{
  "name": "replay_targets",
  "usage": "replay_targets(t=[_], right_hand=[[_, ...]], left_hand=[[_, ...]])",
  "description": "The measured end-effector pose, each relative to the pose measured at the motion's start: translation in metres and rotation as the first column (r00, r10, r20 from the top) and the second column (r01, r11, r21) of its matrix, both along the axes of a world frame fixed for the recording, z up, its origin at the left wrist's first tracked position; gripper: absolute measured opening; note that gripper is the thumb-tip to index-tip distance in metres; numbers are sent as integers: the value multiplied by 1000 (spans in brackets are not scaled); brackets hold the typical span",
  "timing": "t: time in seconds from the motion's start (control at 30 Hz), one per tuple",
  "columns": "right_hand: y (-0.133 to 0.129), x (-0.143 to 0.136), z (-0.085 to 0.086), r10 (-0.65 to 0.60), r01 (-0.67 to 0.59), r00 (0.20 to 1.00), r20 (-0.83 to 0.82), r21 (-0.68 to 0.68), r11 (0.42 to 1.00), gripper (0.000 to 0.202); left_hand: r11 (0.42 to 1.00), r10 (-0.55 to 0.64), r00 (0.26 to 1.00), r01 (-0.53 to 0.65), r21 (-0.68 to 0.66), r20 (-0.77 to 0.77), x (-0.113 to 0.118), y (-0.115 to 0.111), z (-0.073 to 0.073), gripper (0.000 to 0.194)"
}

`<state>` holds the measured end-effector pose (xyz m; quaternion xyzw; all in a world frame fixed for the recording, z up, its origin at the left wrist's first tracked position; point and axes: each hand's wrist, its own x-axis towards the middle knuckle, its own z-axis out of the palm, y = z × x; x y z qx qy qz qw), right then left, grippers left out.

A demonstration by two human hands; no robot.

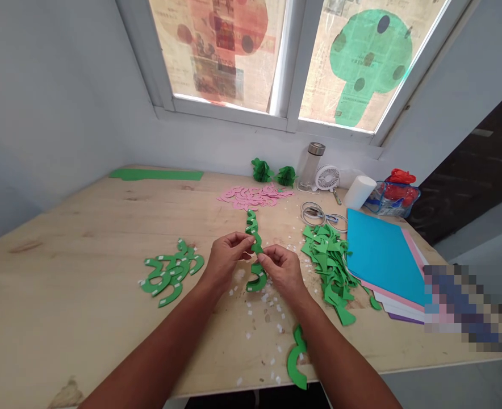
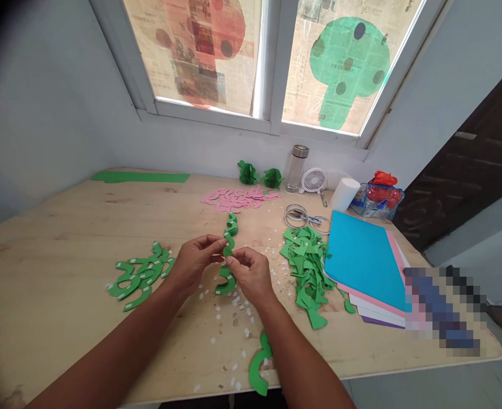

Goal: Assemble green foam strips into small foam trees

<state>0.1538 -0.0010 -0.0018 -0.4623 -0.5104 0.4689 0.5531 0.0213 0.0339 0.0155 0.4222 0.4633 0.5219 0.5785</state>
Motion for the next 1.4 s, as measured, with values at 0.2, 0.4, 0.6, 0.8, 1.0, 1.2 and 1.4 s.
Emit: replay_targets(t=[0.2,0.4,0.6,0.8,1.0,1.2,1.4], right_hand=[[-2,-2,0,31,-31,999,16,14,999,15],[-2,-2,-2,34,-35,999,37,12,999,17],[-2,-2,-5,43,-46,995,88,35,998,18],[-2,-3,-7,38,-43,992,120,40,998,16],[-3,-5,-5,43,-50,989,141,51,997,18],[-5,-6,-4,72,-78,990,121,45,996,18],[-1,-3,-1,6,-9,998,-67,-44,999,24]], left_hand=[[1000,28,999,-28,-8,35,3,1,-3,30],[998,52,990,-45,-51,133,4,-1,-1,29],[995,82,971,-66,-76,226,5,-4,2,28],[995,69,971,-49,-91,230,5,-6,4,29],[996,90,983,-85,-39,160,5,-5,2,29],[996,88,982,-85,-29,165,5,-5,1,23],[996,68,967,-53,-67,244,-13,-1,12,26]])
